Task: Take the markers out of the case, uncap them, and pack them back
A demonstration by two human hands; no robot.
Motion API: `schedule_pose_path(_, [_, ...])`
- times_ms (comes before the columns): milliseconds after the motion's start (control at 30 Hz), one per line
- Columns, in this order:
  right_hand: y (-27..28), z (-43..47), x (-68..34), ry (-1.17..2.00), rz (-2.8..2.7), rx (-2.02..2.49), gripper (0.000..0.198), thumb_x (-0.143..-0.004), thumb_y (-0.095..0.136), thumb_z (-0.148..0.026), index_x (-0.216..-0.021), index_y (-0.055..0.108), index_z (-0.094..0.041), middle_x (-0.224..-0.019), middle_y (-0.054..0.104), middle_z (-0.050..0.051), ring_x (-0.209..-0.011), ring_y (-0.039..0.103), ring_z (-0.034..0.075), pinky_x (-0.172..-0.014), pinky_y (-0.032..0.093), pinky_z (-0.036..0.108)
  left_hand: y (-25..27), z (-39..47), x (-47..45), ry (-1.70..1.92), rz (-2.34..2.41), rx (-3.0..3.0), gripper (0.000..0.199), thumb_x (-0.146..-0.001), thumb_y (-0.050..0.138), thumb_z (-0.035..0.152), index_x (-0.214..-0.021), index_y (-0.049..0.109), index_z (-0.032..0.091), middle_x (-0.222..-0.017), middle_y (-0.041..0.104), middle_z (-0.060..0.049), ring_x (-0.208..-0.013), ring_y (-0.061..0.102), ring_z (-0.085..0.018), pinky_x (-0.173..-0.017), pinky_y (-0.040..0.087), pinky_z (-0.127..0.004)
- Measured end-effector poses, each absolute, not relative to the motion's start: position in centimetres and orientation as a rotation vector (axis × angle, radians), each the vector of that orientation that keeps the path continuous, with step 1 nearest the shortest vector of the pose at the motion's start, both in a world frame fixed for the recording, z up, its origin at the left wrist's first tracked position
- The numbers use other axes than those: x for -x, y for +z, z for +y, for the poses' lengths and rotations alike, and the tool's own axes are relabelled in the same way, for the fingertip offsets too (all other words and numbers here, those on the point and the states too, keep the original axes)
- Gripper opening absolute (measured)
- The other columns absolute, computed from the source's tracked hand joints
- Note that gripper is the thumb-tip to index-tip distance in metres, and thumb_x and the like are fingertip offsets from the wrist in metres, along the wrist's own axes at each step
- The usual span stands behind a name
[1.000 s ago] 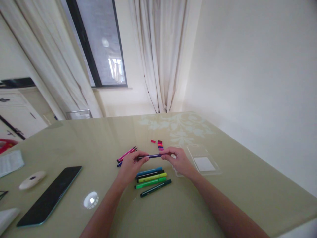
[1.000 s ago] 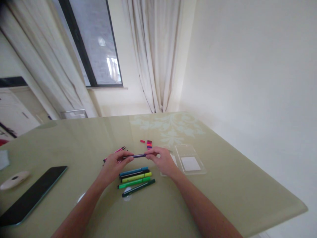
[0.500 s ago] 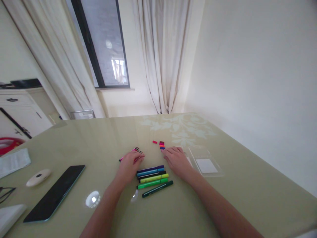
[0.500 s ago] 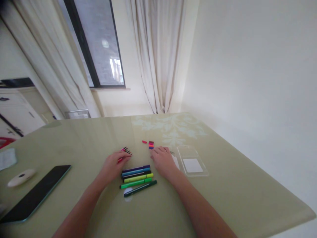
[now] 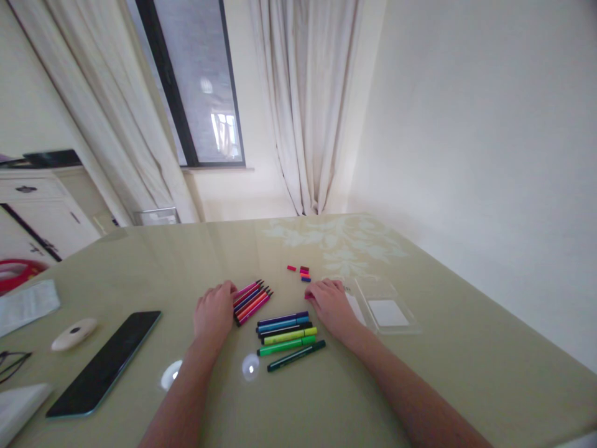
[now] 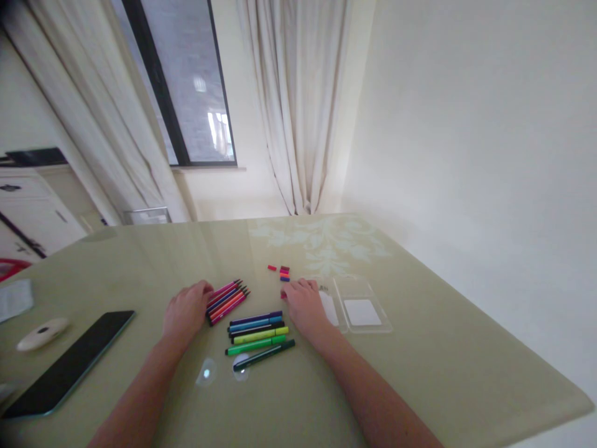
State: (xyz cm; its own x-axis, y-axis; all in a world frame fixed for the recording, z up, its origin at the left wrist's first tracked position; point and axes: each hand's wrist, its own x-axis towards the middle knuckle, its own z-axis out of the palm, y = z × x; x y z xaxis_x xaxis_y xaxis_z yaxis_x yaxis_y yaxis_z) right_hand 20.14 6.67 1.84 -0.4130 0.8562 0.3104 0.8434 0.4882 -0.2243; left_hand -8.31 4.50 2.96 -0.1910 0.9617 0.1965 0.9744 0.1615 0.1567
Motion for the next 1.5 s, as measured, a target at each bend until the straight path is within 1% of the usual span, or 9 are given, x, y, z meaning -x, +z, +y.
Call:
schedule_pose_path(133, [2.3,6.5,-20.4,0.158,-2.195,1.335,0.014,-0.099,0.057,-0.017,-0.104,0.069,-0.022,-0.108,0.073,0.007,-0.105,0.063,0.025,-0.093,0.039,0.038,2.8,4.6,8.2,-0.400,-2.338,2.005,0.033,-0.102,0.038,0.023,-0.119,0.067,0.021,-0.115,0.073,-0.012,-0.106,0.068,-0.030,-0.086,0.049,-0.039])
schedule_pose_path(267, [2.5,6.3,-20.4,0.226,-2.089,1.257,0.014,-0.100,0.057,-0.018,-0.104,0.070,-0.022,-0.106,0.072,0.007,-0.103,0.065,0.024,-0.092,0.043,0.038,2.3,4.7,8.4,-0.380,-2.336,2.042,0.038,-0.103,0.037,0.030,-0.110,0.073,0.021,-0.113,0.072,-0.013,-0.106,0.067,-0.031,-0.086,0.049,-0.040])
schedule_pose_path(433, [2.5,6.2,-20.3,0.401,-1.992,1.099,0.015,-0.100,0.056,-0.019,-0.103,0.071,-0.022,-0.106,0.069,0.007,-0.099,0.067,0.021,-0.089,0.051,0.033,2.2,4.7,8.9,-0.427,-2.366,1.987,0.036,-0.100,0.039,0.026,-0.104,0.074,0.018,-0.109,0.072,-0.015,-0.102,0.066,-0.033,-0.086,0.049,-0.043])
schedule_pose_path(500, [2.6,6.3,-20.3,0.472,-1.924,1.024,0.013,-0.099,0.060,-0.022,-0.100,0.072,-0.022,-0.102,0.071,0.006,-0.096,0.068,0.020,-0.088,0.053,0.033,2.4,4.8,8.7,-0.560,-2.352,1.997,0.035,-0.100,0.039,0.027,-0.104,0.072,0.017,-0.107,0.074,-0.015,-0.100,0.067,-0.033,-0.087,0.050,-0.044])
schedule_pose_path(667, [3.3,6.4,-20.5,0.640,-1.720,0.927,0.013,-0.096,0.066,-0.032,-0.102,0.075,-0.024,-0.102,0.077,0.006,-0.095,0.072,0.021,-0.090,0.056,0.036,3.0,5.1,6.6,-1.274,-2.129,2.345,0.027,-0.094,0.053,0.041,-0.102,0.071,0.023,-0.104,0.078,-0.007,-0.095,0.069,-0.025,-0.088,0.052,-0.036])
schedule_pose_path(800, [3.8,6.3,-20.7,0.660,-1.663,0.912,0.015,-0.094,0.068,-0.034,-0.100,0.078,-0.024,-0.103,0.078,0.007,-0.097,0.072,0.023,-0.091,0.057,0.038,3.3,4.7,4.8,-1.505,-2.068,2.497,0.026,-0.089,0.059,0.045,-0.097,0.073,0.024,-0.096,0.079,-0.004,-0.087,0.070,-0.023,-0.081,0.054,-0.033])
schedule_pose_path(900, [3.8,6.3,-20.7,0.668,-1.666,0.891,0.013,-0.094,0.069,-0.032,-0.099,0.078,-0.025,-0.102,0.078,0.006,-0.097,0.072,0.022,-0.091,0.057,0.036,3.4,4.5,4.2,-1.546,-2.071,2.539,0.025,-0.088,0.061,0.044,-0.096,0.074,0.023,-0.093,0.079,-0.004,-0.085,0.070,-0.023,-0.079,0.054,-0.032])
schedule_pose_path(1267, [4.3,5.9,-20.7,0.721,-1.696,0.869,0.009,-0.089,0.075,-0.028,-0.094,0.082,-0.027,-0.094,0.080,0.004,-0.088,0.073,0.022,-0.086,0.057,0.036,3.4,4.1,3.3,-1.532,-1.991,2.635,0.024,-0.089,0.062,0.041,-0.094,0.079,0.025,-0.089,0.078,-0.002,-0.081,0.069,-0.022,-0.079,0.052,-0.032])
schedule_pose_path(1500, [4.1,6.0,-21.3,0.737,-1.712,0.895,0.007,-0.086,0.077,-0.027,-0.090,0.083,-0.028,-0.090,0.081,0.003,-0.084,0.074,0.021,-0.084,0.057,0.035,3.1,3.8,3.1,-1.530,-2.072,2.596,0.024,-0.085,0.064,0.041,-0.093,0.082,0.026,-0.090,0.080,-0.002,-0.084,0.071,-0.023,-0.080,0.050,-0.033])
